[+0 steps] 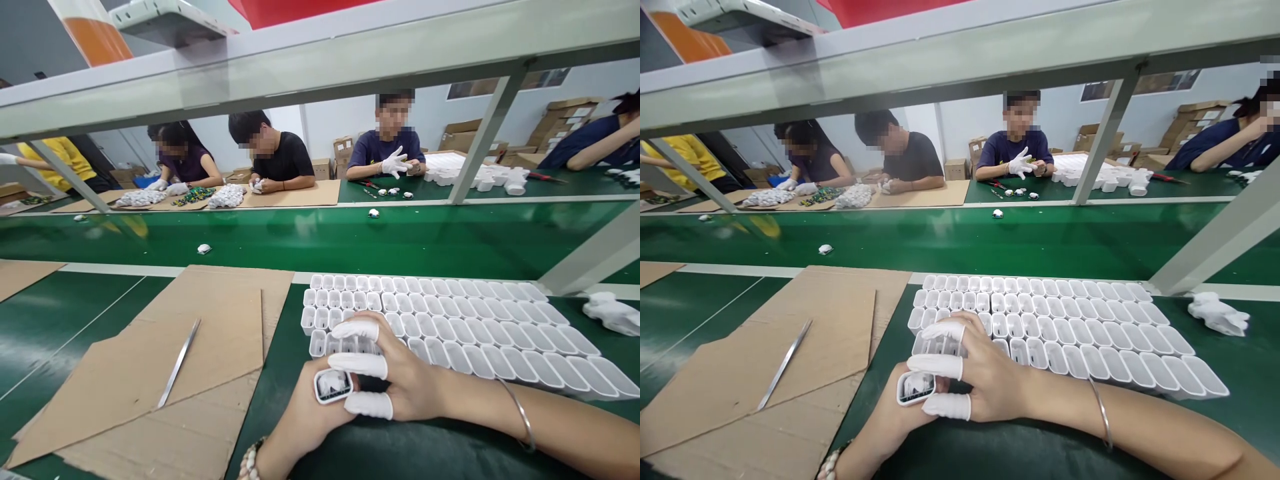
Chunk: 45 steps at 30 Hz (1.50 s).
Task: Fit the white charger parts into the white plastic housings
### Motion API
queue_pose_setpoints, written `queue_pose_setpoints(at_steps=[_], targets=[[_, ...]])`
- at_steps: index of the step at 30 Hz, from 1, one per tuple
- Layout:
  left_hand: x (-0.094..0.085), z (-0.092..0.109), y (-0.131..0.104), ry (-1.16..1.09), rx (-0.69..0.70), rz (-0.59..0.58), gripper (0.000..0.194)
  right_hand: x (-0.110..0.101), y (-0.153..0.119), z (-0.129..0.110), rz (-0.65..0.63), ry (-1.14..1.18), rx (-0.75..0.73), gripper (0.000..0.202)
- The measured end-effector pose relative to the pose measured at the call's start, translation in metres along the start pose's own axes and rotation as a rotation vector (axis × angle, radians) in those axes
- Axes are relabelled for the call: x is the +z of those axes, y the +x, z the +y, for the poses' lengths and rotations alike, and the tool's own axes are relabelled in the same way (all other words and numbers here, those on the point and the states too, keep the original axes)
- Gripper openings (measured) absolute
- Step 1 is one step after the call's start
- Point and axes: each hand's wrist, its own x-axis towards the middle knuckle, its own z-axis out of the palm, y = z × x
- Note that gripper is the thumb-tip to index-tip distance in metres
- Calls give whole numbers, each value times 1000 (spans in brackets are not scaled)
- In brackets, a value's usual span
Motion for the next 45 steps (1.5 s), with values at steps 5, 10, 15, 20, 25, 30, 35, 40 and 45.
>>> queue_pose_setpoints(at_steps=[5, 10, 15, 20, 25, 30, 35, 40, 45], targets=[[0, 2, 0, -31, -3, -4, 37, -1, 2, 0, -124, 47, -1, 29], [1, 1, -1, -7, -8, -36, 37, -2, 3, -1, -226, 96, -19, 30], [1, 0, -1, -5, -16, -28, 37, -4, 2, -4, -240, 51, 5, 31], [-3, 6, 0, 1, -16, 8, 34, -5, 1, -5, -77, 20, 14, 36], [-2, 8, -1, 25, -16, 12, 35, -4, 2, -5, -192, -68, -16, 33], [1, 8, -1, 23, -12, 32, 33, -3, 2, -7, -154, -187, -12, 33], [1, 5, 0, 49, -11, 44, 23, -4, 0, -6, -153, -126, -23, 36], [1, 8, 1, 97, 25, 37, 18, -2, -1, -5, -197, -111, -16, 36], [0, 10, 0, 115, 50, 59, 19, -6, 1, -6, -14, -39, 11, 43]])
